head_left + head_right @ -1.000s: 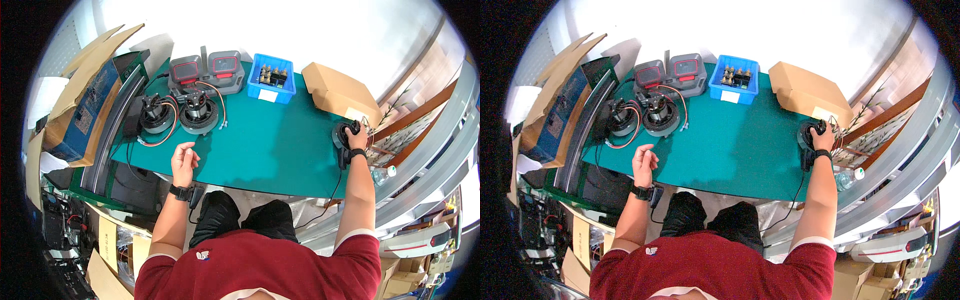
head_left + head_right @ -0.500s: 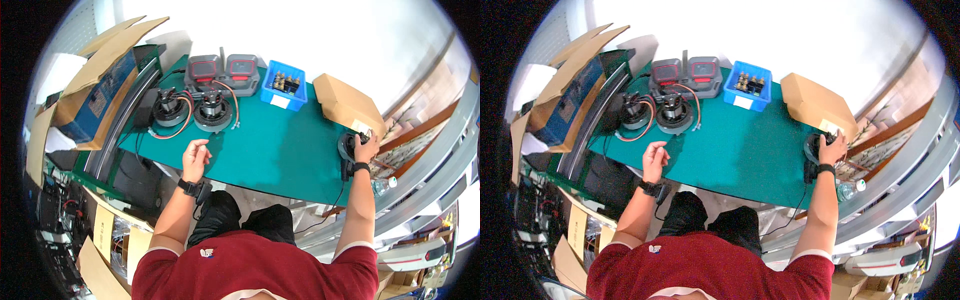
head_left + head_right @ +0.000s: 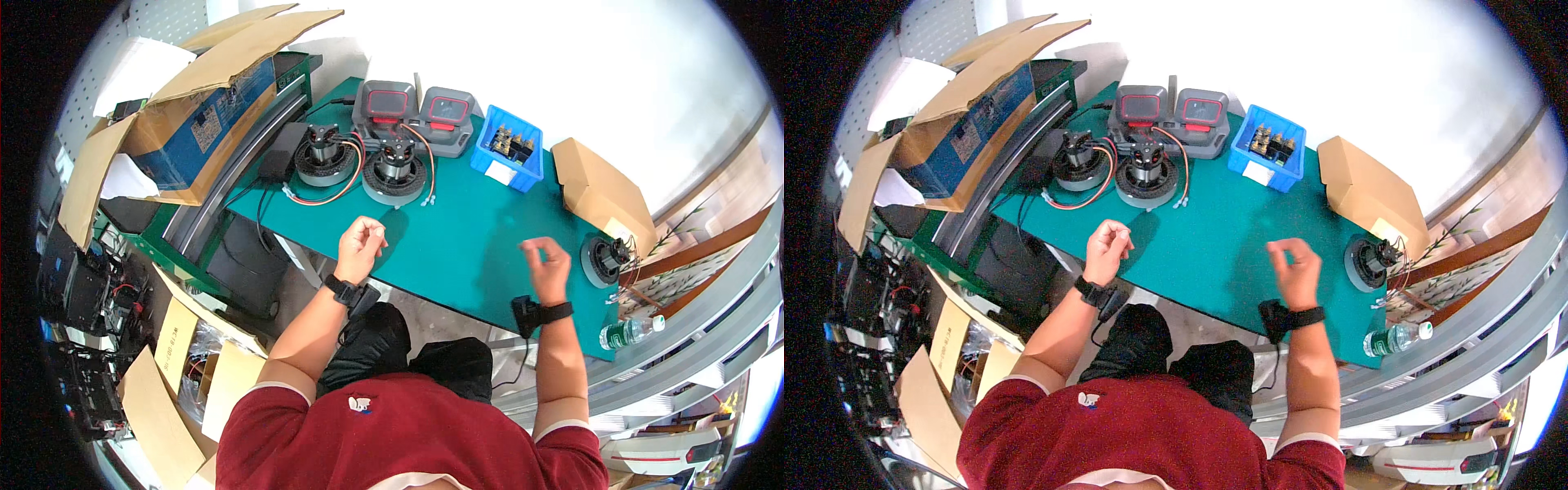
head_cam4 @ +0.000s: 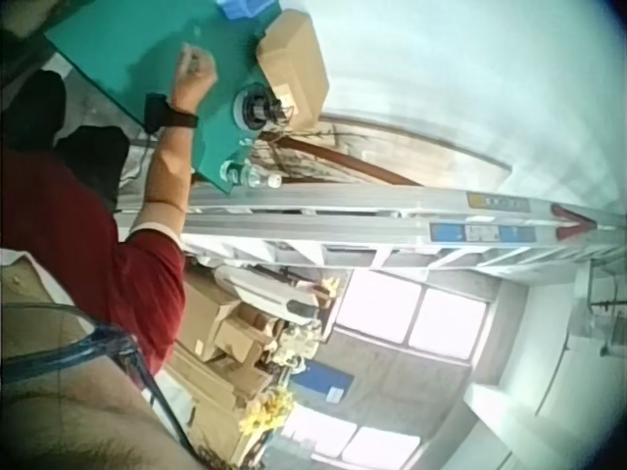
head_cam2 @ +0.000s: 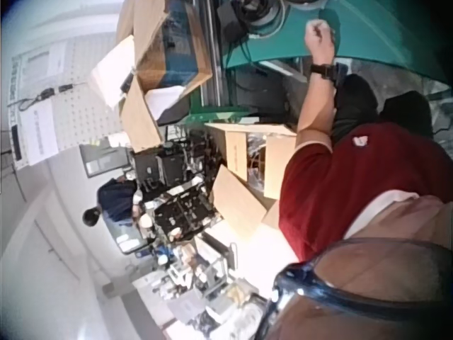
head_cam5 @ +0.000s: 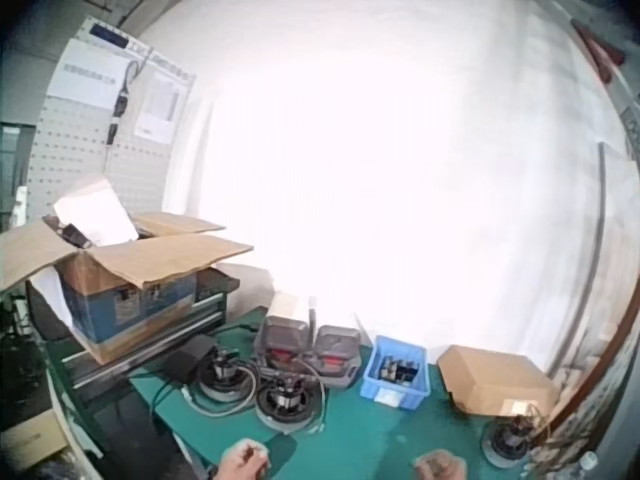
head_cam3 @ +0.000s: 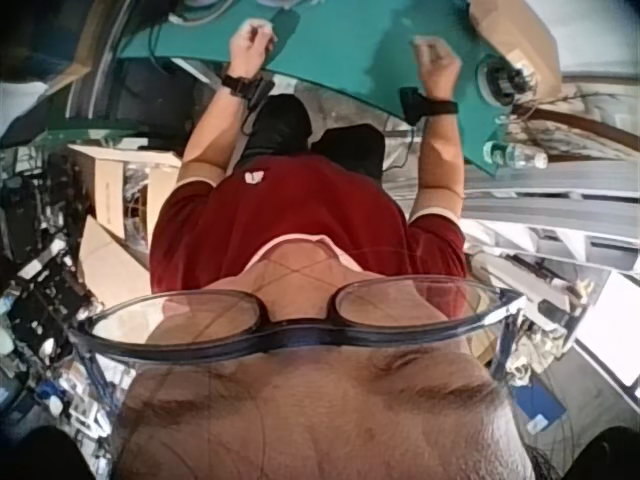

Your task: Inspecting and arranging electromechanical motor components on a workshop table.

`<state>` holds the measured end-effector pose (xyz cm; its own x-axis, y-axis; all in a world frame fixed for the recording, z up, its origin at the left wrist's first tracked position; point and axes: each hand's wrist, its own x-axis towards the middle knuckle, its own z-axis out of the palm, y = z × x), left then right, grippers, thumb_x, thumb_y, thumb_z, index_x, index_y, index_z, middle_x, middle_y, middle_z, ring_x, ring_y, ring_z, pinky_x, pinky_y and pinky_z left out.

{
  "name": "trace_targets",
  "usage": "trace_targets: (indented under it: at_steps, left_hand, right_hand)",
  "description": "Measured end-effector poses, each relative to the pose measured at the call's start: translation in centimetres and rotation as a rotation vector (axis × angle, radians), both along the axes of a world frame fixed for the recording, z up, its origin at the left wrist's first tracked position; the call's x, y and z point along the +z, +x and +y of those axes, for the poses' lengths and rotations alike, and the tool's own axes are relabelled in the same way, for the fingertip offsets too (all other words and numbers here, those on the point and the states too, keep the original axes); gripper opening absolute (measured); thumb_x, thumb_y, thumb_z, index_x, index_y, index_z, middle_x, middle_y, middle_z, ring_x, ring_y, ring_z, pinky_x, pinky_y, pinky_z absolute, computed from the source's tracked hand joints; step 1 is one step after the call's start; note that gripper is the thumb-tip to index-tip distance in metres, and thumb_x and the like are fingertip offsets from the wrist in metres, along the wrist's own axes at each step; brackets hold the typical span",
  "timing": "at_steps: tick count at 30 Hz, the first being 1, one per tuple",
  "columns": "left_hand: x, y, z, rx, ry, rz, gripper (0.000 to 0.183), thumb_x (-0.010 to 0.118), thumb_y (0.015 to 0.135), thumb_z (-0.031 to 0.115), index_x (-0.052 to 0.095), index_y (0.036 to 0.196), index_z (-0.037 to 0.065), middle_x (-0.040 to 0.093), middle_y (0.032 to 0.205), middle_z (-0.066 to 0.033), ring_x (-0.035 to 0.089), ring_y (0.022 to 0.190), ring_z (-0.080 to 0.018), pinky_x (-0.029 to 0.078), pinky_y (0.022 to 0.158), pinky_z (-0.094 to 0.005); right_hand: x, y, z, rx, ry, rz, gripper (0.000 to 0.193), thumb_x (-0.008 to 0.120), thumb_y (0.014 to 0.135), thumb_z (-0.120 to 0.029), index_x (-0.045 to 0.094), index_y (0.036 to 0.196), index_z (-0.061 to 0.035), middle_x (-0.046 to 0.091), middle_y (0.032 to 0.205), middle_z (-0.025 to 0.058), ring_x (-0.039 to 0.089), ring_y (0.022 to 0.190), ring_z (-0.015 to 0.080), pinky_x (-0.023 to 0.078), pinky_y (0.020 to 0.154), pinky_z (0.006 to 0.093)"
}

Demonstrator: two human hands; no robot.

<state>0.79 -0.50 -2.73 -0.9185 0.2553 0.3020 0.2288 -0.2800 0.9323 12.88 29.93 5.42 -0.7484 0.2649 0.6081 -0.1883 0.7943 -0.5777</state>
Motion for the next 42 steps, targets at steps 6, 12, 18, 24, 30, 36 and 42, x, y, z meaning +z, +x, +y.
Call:
trace_targets:
  at_steps: [6, 12, 18, 24, 30, 36, 42]
  left_hand:
    - [0.1, 0.0, -0.1, 0.011, 0.012, 0.016, 0.008, 0.05, 0.09, 0.013, 0.051, 0.089, 0.005, 0.055, 0.069, -0.0013, 0.048, 0.056, -0.0052, 0.039, 0.049, -0.0186]
    - [-0.6, -0.2, 0.1, -0.018, -0.141, 0.1, 0.01, 0.051, 0.089, 0.014, 0.053, 0.09, 0.004, 0.056, 0.067, -0.0004, 0.05, 0.055, -0.0046, 0.039, 0.049, -0.0204]
    - [0.0, 0.0, 0.0, -0.041, -0.107, 0.038, 0.009, 0.051, 0.089, 0.012, 0.052, 0.09, 0.004, 0.055, 0.068, 0.0003, 0.05, 0.057, -0.0044, 0.039, 0.049, -0.0204]
    - [-0.1, 0.0, 0.0, -0.067, -0.116, 0.079, 0.008, 0.051, 0.088, 0.009, 0.052, 0.089, 0.001, 0.05, 0.067, 0.0025, 0.049, 0.06, -0.0047, 0.042, 0.055, -0.0212]
    - [-0.6, -0.4, 0.0, -0.059, -0.115, 0.132, 0.011, 0.05, 0.091, 0.015, 0.052, 0.091, 0.003, 0.053, 0.07, 0.0014, 0.05, 0.059, -0.0052, 0.04, 0.05, -0.0202]
    - [-0.5, -0.3, 0.4, -0.042, -0.118, 0.101, 0.009, 0.053, 0.087, 0.011, 0.053, 0.087, 0.002, 0.05, 0.062, 0.0021, 0.049, 0.056, -0.0046, 0.04, 0.051, -0.0214]
    - [-0.2, -0.2, 0.2, -0.028, -0.116, 0.107, 0.008, 0.053, 0.087, 0.01, 0.053, 0.086, 0.002, 0.051, 0.064, 0.0012, 0.05, 0.057, -0.0051, 0.04, 0.052, -0.0217]
  right_hand:
    - [-1.4, -4.1, -6.7, 0.244, -0.095, -0.018, 0.014, 0.069, 0.074, -0.008, 0.061, 0.084, -0.0019, 0.062, 0.077, 0.0098, 0.061, 0.068, 0.019, 0.048, 0.063, 0.0282]
    - [-1.7, -10.9, -9.8, 0.307, -0.165, -0.09, 0.051, 0.072, 0.071, -0.013, 0.049, 0.116, -0.0034, 0.055, 0.1, 0.0132, 0.058, 0.087, 0.0207, 0.049, 0.068, 0.0304]
    - [-0.4, -16.7, -12.2, 0.289, -0.005, -0.081, 0.075, 0.075, 0.065, -0.018, 0.036, 0.126, -0.0012, 0.047, 0.115, 0.0206, 0.048, 0.105, 0.0326, 0.041, 0.09, 0.0386]
    - [-0.3, -19.7, -13.8, 0.248, 0.092, -0.124, 0.083, 0.076, 0.061, -0.018, 0.032, 0.13, -0.0023, 0.044, 0.12, 0.0218, 0.042, 0.113, 0.0366, 0.035, 0.097, 0.0402]
    - [-0.1, -21.5, -14.1, 0.313, 0.15, -0.169, 0.083, 0.078, 0.059, -0.023, 0.036, 0.129, -0.0046, 0.043, 0.12, 0.023, 0.041, 0.113, 0.0388, 0.035, 0.097, 0.0413]
    - [-0.8, -22.3, -14.7, 0.258, 0.212, -0.145, 0.077, 0.078, 0.059, -0.024, 0.043, 0.125, -0.0053, 0.047, 0.114, 0.023, 0.045, 0.109, 0.0384, 0.038, 0.094, 0.0414]
    - [-1.1, -22.4, -14.9, 0.244, 0.189, -0.132, 0.065, 0.076, 0.063, -0.021, 0.047, 0.121, -0.0108, 0.051, 0.103, 0.0201, 0.049, 0.1, 0.0371, 0.04, 0.089, 0.041]
